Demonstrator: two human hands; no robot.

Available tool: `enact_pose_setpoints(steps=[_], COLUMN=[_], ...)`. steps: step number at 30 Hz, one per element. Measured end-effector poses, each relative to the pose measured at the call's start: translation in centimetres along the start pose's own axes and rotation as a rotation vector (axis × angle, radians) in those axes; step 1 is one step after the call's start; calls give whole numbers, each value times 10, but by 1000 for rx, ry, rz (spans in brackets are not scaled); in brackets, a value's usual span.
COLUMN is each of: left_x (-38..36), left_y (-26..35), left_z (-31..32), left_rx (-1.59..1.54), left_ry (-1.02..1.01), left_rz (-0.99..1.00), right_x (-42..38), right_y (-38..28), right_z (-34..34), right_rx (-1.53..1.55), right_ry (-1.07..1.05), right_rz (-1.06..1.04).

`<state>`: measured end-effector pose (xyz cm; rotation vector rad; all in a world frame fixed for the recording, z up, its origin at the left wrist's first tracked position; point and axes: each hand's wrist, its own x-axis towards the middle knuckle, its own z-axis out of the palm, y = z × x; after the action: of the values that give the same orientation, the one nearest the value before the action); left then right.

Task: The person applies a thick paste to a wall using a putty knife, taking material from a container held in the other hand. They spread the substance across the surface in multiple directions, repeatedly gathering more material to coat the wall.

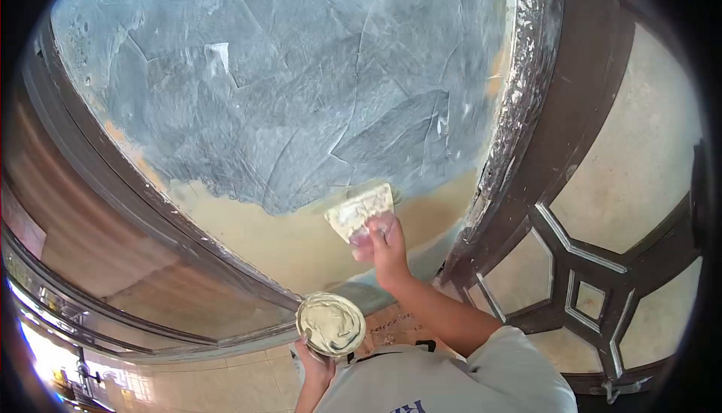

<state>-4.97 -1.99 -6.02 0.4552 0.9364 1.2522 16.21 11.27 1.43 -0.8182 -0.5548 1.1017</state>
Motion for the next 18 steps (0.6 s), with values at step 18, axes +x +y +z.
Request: enact_pose_setpoints(steps=[18], left_x=[-7], left_y=[-4], left_z=[-6], left_rx=[-29], left_ry=[17], left_rz=[8], right_x=[1], right_y=[-14], right_z=[5], right_rx=[-25], right_ry=[-50], right_rz=[-30])
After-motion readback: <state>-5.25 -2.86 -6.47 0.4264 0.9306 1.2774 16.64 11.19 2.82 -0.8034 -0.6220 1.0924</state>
